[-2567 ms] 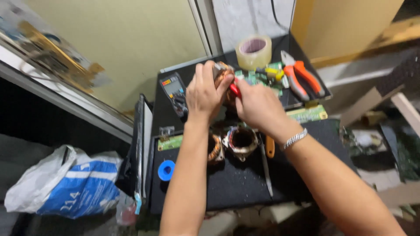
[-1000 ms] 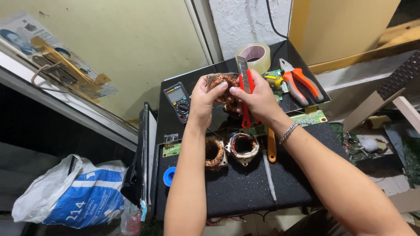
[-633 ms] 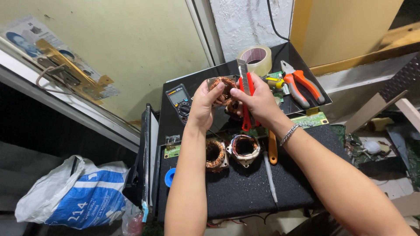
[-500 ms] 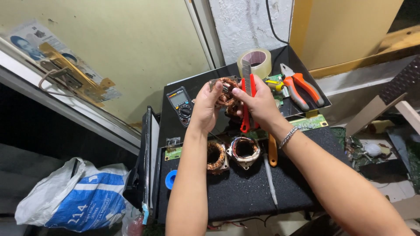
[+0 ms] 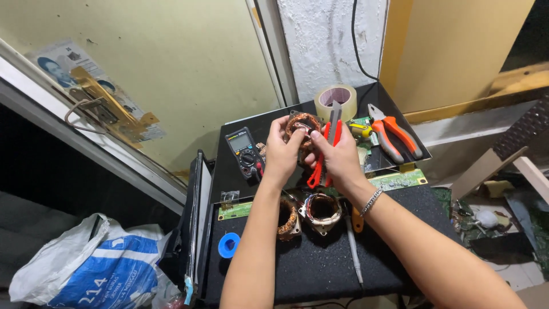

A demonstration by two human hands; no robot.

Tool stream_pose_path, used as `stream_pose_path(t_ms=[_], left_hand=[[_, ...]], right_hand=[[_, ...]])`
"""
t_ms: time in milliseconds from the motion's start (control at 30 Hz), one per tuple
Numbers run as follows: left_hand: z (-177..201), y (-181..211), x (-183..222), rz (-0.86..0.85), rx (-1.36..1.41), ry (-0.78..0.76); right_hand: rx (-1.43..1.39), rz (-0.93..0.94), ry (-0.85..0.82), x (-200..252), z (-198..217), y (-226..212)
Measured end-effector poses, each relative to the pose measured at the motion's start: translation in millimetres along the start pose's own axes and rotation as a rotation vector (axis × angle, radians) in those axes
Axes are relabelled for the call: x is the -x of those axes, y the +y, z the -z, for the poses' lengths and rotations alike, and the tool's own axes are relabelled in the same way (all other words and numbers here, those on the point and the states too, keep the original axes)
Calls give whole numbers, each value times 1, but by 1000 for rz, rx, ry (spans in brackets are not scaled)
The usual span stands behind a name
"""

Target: A person is preparing and trimming copper wire coils at a workbench using wire cutters.

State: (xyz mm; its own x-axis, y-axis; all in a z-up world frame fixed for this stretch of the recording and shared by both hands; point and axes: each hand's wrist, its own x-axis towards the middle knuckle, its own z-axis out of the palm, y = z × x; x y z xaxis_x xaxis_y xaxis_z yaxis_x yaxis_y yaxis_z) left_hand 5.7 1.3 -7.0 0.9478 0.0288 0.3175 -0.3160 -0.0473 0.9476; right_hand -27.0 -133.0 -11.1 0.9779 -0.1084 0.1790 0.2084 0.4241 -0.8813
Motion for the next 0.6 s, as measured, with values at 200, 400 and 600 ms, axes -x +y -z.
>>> stream_pose_path(t_ms=[200, 400, 600], left_hand=[[-9, 14, 10, 72, -119, 73], [-5, 2, 5, 48, -171, 213], [0, 17, 9, -162, -267, 285]], right_hand=[[-98, -58, 63, -7, 1, 23], [19, -115, 21, 1, -6, 8], [213, 33, 33, -3, 4, -11]])
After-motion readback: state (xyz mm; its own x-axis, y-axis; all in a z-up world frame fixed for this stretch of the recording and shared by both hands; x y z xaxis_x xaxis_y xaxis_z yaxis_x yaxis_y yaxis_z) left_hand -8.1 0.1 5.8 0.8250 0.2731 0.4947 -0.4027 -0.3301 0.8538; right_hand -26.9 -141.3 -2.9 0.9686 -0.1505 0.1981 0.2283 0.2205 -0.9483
